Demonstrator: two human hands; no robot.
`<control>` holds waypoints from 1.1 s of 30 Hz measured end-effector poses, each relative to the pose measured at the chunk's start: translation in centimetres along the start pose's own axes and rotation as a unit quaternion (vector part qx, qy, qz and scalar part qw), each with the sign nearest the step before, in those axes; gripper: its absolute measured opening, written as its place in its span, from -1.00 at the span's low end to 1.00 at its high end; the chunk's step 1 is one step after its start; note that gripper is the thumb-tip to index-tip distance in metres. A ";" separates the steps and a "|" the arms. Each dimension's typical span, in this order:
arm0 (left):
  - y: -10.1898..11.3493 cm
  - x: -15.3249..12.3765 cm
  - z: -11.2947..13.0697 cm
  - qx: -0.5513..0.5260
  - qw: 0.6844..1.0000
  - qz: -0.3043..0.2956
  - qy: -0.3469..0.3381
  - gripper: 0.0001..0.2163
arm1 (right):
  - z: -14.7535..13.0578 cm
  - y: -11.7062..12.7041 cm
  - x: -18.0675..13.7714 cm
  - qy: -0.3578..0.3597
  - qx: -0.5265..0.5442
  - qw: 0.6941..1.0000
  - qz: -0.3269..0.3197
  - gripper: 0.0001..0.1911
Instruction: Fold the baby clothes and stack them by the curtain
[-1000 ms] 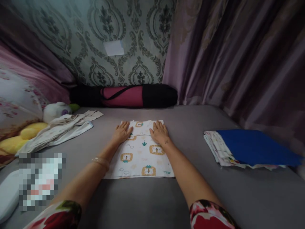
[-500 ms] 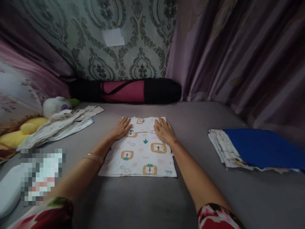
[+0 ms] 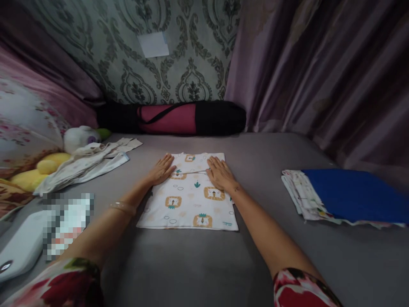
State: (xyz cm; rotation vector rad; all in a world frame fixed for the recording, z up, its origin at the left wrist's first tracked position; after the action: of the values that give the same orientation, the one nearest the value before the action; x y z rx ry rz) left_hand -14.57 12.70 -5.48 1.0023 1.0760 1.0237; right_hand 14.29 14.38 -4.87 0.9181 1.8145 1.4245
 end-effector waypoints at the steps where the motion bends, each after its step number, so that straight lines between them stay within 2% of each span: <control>1: 0.3 0.1 0.0 -0.001 1.000 -0.010 -0.001 -0.40 | 0.1 0.1 0.1 -0.001 0.004 1.000 -0.005 -0.38; 3: 1.0 0.3 0.2 0.001 1.000 -0.032 0.000 -0.40 | 0.3 0.5 0.4 -0.002 0.029 0.999 -0.034 -0.38; 5: 1.7 0.6 0.8 0.014 1.000 -0.023 0.009 -0.41 | 0.3 1.2 0.9 -0.018 0.064 0.996 -0.058 -0.37; 9: 1.9 1.3 2.2 0.047 0.996 0.068 0.025 -0.44 | 0.2 2.1 2.2 -0.082 0.058 0.995 -0.003 -0.34; 12: 0.8 1.8 2.4 0.042 0.997 0.052 0.024 -0.42 | 0.3 1.4 2.8 -0.103 0.025 0.994 0.011 -0.35; 17: 0.6 2.0 2.3 0.046 0.998 0.019 0.024 -0.42 | 0.7 0.7 3.1 -0.100 0.006 0.995 0.004 -0.34; 20: 1.4 2.1 3.6 0.093 0.994 0.064 -0.012 -0.46 | -0.3 1.3 3.3 -0.085 -0.019 0.996 0.030 -0.36; 22: 1.4 2.3 5.0 0.110 0.986 0.104 -0.063 -0.48 | -1.6 1.5 3.6 -0.041 -0.034 0.997 0.056 -0.38; 25: 0.4 3.0 6.1 0.077 0.989 0.083 -0.090 -0.47 | -3.1 0.8 4.2 0.005 -0.025 0.999 0.037 -0.39; 30: 0.0 3.5 5.6 0.026 0.995 0.030 -0.096 -0.44 | -2.9 0.5 4.8 0.012 0.006 1.000 -0.012 -0.38; 33: 0.7 2.9 4.3 0.018 0.996 0.052 -0.069 -0.43 | -1.6 1.2 4.6 0.005 0.026 0.999 -0.021 -0.37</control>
State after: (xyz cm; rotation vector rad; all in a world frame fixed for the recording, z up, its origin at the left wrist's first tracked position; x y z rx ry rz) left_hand -10.04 15.12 -4.57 1.1510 0.9404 1.0064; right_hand 10.62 17.60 -3.74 0.8942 1.8752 1.3646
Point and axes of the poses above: each hand's wrist, its own x-axis towards the middle knuckle, its own y-axis out of the back of the hand, z = x × y, the point moved 2 cm from there along x, towards the middle knuckle, and after that the axes turned 8 degrees about -z, right-handed, at the moved point
